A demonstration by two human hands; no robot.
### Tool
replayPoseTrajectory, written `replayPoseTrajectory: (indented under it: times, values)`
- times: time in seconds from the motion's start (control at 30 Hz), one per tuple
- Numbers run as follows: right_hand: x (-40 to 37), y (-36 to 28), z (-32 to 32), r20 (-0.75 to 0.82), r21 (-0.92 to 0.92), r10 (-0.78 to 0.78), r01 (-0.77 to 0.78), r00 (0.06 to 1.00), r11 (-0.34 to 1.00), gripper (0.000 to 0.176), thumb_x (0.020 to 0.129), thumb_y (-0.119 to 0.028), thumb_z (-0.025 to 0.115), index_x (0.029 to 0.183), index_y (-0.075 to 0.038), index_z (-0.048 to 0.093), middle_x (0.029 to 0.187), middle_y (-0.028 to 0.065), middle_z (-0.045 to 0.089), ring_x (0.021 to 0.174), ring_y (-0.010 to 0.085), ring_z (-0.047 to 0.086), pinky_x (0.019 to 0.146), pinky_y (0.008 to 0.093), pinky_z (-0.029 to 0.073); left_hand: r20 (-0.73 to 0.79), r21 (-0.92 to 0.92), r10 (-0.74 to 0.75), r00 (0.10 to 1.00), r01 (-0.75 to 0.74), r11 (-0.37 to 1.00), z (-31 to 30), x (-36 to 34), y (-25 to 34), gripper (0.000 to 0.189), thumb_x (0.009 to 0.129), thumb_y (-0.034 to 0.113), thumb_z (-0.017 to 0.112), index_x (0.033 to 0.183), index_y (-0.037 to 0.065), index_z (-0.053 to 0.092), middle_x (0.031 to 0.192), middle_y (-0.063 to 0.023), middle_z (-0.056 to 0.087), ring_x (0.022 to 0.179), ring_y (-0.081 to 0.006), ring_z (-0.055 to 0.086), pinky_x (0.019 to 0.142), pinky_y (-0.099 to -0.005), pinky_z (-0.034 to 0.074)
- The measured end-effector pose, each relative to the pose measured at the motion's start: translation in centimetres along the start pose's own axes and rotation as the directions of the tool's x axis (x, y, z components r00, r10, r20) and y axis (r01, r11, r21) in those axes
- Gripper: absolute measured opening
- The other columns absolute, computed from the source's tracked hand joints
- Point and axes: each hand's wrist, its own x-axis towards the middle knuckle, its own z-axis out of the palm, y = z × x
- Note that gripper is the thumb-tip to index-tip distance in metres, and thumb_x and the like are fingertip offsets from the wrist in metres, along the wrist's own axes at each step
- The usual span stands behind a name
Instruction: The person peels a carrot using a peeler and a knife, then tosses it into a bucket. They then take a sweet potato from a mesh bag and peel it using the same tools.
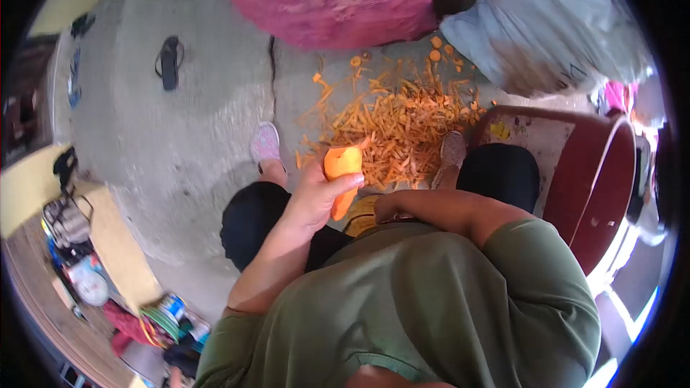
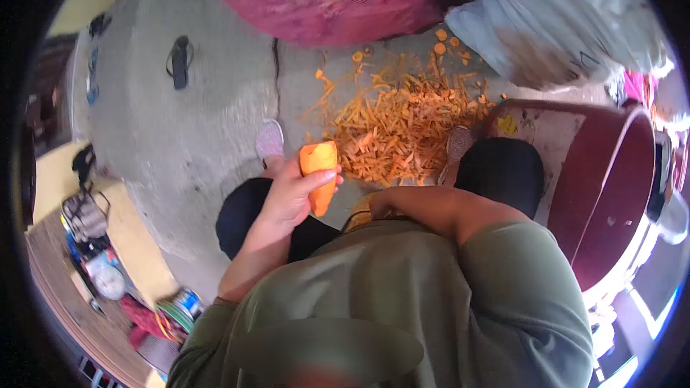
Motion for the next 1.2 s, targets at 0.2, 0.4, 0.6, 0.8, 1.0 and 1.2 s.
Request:
replayPoseTrajectory:
  times: [0.2, 0.4, 0.6, 0.8, 1.0, 1.2]
  values:
    - [2.9, 1.7, 3.1, 0.088, -0.466, -0.154, 0.177, 0.984, 0.867, 0.037, 0.069, -0.028, 0.053, 0.096, -0.002, 0.059, 0.093, 0.0156, 0.058, 0.087, 0.0264, 0.055, 0.075, 0.0388, 0.041, -0.113, -0.143, -0.033, 0.993, 0.016, 0.990, 0.6, -0.9, -0.9, 0.027, 0.070, 0.008, 0.063, 0.093, 0.004, 0.049, 0.076, -0.0032, 0.053, 0.065, -0.0120, 0.054, 0.058, -0.0242, 0.045]
    - [-2.2, 2.1, 4.2, -0.040, -0.268, 0.029, -0.039, 0.999, 0.963, 0.038, 0.067, -0.030, 0.056, 0.094, -0.003, 0.060, 0.095, 0.0178, 0.057, 0.090, 0.0255, 0.054, 0.075, 0.0371, 0.041, -0.048, -0.050, 0.032, 0.998, -0.034, 0.998, 1.6, -1.7, -7.3, 0.032, 0.070, 0.006, 0.063, 0.098, 0.003, 0.046, 0.077, -0.0048, 0.053, 0.066, -0.0151, 0.056, 0.058, -0.0266, 0.047]
    - [-8.8, -0.2, -1.0, -0.770, 0.055, 0.067, -0.039, 0.635, 0.998, 0.028, 0.068, -0.026, 0.059, 0.081, -0.001, 0.060, 0.074, 0.0173, 0.059, 0.066, 0.0262, 0.059, 0.058, 0.0357, 0.045, -0.052, -0.040, 0.095, 0.994, -0.097, 0.994, 4.1, -2.6, -5.7, 0.032, 0.072, 0.011, 0.061, 0.098, 0.003, 0.045, 0.083, -0.0095, 0.056, 0.069, -0.0182, 0.057, 0.058, -0.0291, 0.048]
    - [-15.8, -1.3, 0.3, -0.831, 0.497, 0.189, 0.543, 0.524, 0.677, 0.035, 0.068, -0.034, 0.061, 0.068, 0.001, 0.056, 0.057, 0.0095, 0.051, 0.051, 0.0179, 0.050, 0.046, 0.0315, 0.040, -0.019, 0.088, 0.200, 0.980, -0.198, 0.976, 5.7, -4.0, -4.0, 0.031, 0.071, 0.013, 0.063, 0.096, 0.003, 0.047, 0.081, -0.0088, 0.056, 0.069, -0.0181, 0.056, 0.057, -0.0290, 0.048]
    - [-15.6, 1.5, 0.9, -0.838, 0.487, 0.227, 0.494, 0.496, 0.720, 0.035, 0.070, -0.034, 0.060, 0.066, 0.000, 0.053, 0.053, 0.0091, 0.049, 0.044, 0.0170, 0.047, 0.044, 0.0330, 0.040, -0.113, 0.093, 0.116, 0.987, -0.106, 0.990, 5.1, -4.3, -5.5, 0.034, 0.068, 0.015, 0.066, 0.094, 0.003, 0.047, 0.078, -0.0077, 0.054, 0.065, -0.0188, 0.056, 0.054, -0.0291, 0.048]
    - [-16.0, 3.4, 0.7, -0.843, 0.464, 0.162, 0.541, 0.513, 0.701, 0.033, 0.074, -0.032, 0.060, 0.076, -0.003, 0.046, 0.053, 0.0057, 0.045, 0.040, 0.0139, 0.042, 0.037, 0.0282, 0.036, -0.104, 0.118, 0.080, 0.991, -0.068, 0.991, 7.1, -4.2, -7.1, 0.037, 0.069, 0.013, 0.064, 0.099, 0.001, 0.047, 0.085, -0.0105, 0.055, 0.071, -0.0204, 0.057, 0.065, -0.0317, 0.047]
